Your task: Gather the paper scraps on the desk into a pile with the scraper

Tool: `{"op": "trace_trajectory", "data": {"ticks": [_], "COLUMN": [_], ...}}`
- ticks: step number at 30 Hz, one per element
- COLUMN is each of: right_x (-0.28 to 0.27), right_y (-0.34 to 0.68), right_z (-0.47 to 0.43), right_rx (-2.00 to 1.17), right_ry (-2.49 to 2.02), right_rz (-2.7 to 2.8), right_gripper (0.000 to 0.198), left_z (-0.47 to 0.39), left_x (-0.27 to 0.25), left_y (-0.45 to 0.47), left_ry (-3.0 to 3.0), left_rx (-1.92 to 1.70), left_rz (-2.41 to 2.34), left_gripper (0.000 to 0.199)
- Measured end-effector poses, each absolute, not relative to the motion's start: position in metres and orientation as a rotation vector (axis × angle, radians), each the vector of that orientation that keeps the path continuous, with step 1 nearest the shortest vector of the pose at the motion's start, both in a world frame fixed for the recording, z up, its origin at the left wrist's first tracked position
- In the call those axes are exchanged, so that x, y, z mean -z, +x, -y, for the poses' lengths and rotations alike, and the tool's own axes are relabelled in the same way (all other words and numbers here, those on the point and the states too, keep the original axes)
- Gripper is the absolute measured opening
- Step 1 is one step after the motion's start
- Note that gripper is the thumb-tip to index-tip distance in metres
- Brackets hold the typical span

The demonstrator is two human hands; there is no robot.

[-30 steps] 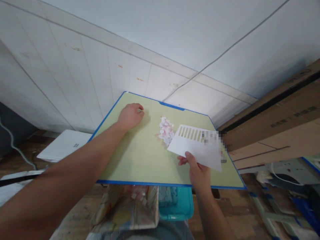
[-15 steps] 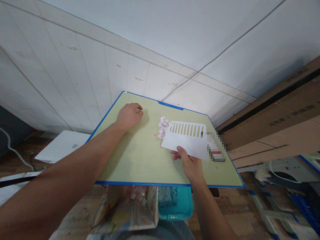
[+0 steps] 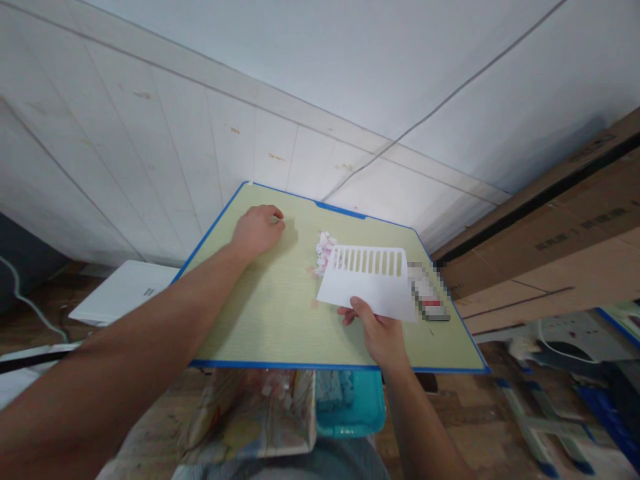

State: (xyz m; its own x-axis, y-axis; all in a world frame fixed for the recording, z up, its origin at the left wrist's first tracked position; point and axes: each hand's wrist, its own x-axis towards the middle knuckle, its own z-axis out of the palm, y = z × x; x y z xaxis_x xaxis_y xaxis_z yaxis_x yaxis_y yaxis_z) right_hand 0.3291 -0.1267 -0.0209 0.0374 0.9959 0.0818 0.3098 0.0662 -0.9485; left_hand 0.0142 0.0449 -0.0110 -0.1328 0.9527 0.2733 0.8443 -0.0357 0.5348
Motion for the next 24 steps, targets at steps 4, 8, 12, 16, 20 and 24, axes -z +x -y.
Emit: {"op": "trace_trajectory", "data": {"ticks": [4,8,12,16,20,24], "right_x": [0.019,0.019,0.022,0.023,0.020,0.019], "right_y": [0.326,0.324,0.330,0.334,0.330,0.325], "right_z": [0.134,0.137,0.134,0.133,0.139,0.153], "right_rx": [-0.951,-0.920,-0.989,-1.007,-1.010,-0.942], "right_ry": [-1.401,-1.398,-1.360,-1.371,-1.357,-1.354], "right_rz": [1.414,1.441,1.456,1.456,1.480,1.408], "right_gripper": [0.046,0.046,0.040,0.041,0.042,0.043], "left_z": [-0.044,-0.044,-0.045,-0.046,-0.045,-0.044], "left_x": [0.010,0.010,0.011,0.012,0.011,0.011], "left_y": [0.014,0.015,0.015,0.014,0.014,0.016], "left_ry": [1.954,1.943,1.927,1.932,1.921,1.922], "left_rx": [-0.913,-0.919,-0.938,-0.936,-0.937,-0.926], "left_rz": [-2.037,-2.037,-2.035,-2.044,-2.042,-2.041], "left_gripper": [0.040,0.039,0.039,0.038,0.038,0.040]}}
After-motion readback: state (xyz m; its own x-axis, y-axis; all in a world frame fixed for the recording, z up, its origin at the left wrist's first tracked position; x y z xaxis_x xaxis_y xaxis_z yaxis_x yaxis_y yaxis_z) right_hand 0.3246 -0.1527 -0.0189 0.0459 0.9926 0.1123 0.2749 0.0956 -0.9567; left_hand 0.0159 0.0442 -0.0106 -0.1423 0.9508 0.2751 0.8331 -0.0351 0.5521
